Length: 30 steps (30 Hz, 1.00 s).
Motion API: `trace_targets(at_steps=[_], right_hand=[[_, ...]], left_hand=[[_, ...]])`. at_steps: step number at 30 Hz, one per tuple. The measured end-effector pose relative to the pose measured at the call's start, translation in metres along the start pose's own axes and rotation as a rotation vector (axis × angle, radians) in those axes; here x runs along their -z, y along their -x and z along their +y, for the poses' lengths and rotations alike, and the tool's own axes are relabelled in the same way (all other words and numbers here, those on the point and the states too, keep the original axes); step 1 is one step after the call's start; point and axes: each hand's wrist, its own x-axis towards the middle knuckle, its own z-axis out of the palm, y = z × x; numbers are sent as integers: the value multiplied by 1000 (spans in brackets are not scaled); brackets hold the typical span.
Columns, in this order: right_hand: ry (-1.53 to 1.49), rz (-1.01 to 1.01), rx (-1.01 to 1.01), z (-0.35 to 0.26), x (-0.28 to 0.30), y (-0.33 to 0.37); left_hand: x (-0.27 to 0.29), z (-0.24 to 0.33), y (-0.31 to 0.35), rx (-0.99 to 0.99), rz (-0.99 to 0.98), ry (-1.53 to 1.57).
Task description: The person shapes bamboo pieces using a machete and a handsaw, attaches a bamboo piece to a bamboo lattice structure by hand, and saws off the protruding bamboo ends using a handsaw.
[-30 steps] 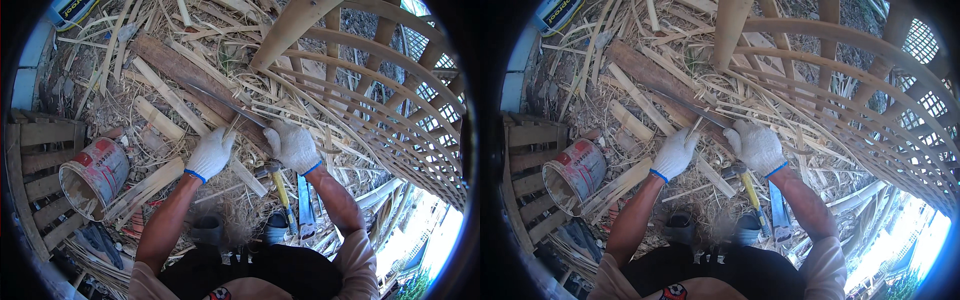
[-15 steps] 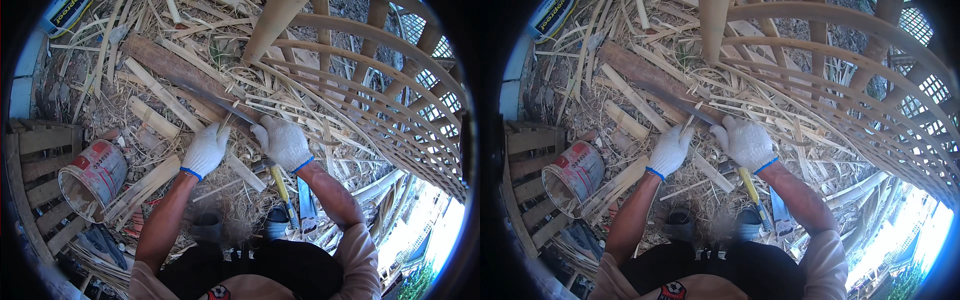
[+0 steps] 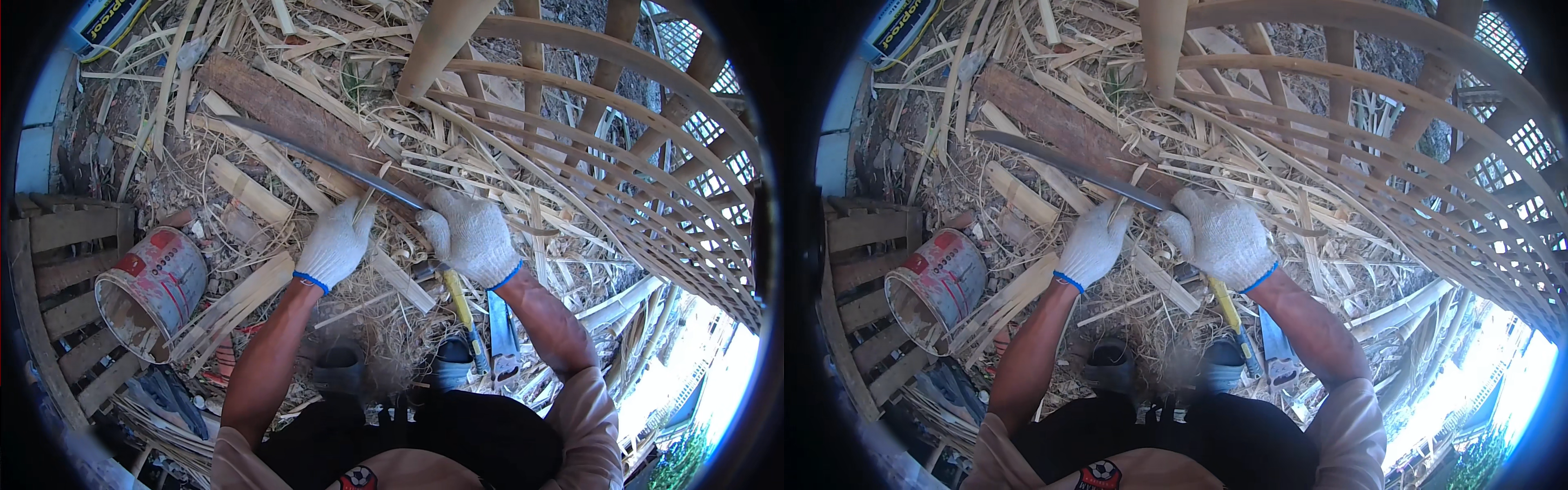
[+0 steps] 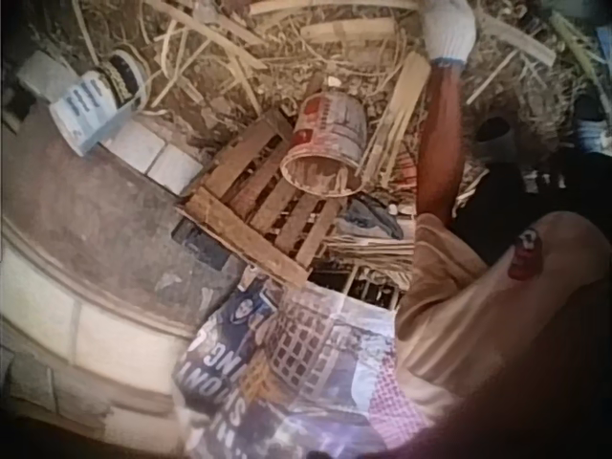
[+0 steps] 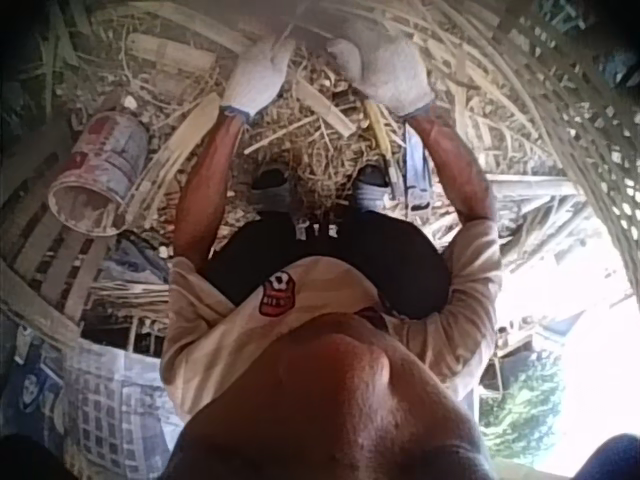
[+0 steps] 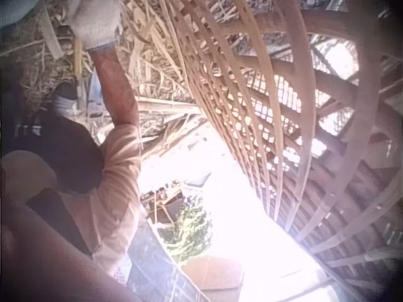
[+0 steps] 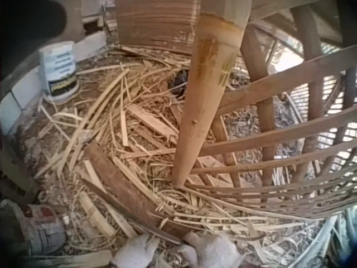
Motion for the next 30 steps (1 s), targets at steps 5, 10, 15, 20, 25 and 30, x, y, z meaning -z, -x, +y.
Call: trace_targets(at_steps=[5,10,15,20,25,30], right_hand=[[103,-108,-102,18,-3,-4],[93,-47,-1,2,-1,3],[140,-50,25,12,-14,2],[101,11,64,7,-9,7],[114,-93,-63,-3,-8,8],[77,17,94,0,-4,9]], left_hand=[[-5,4,-2,-7,4,62],[-2,1,-1,-45,32,9],[-4,3,-3,6,3,-15],[-6,4,-3,-51,47,-5],[-7,-3,-2,13,-4,-6],[-5,4,-3,30,-18,62]])
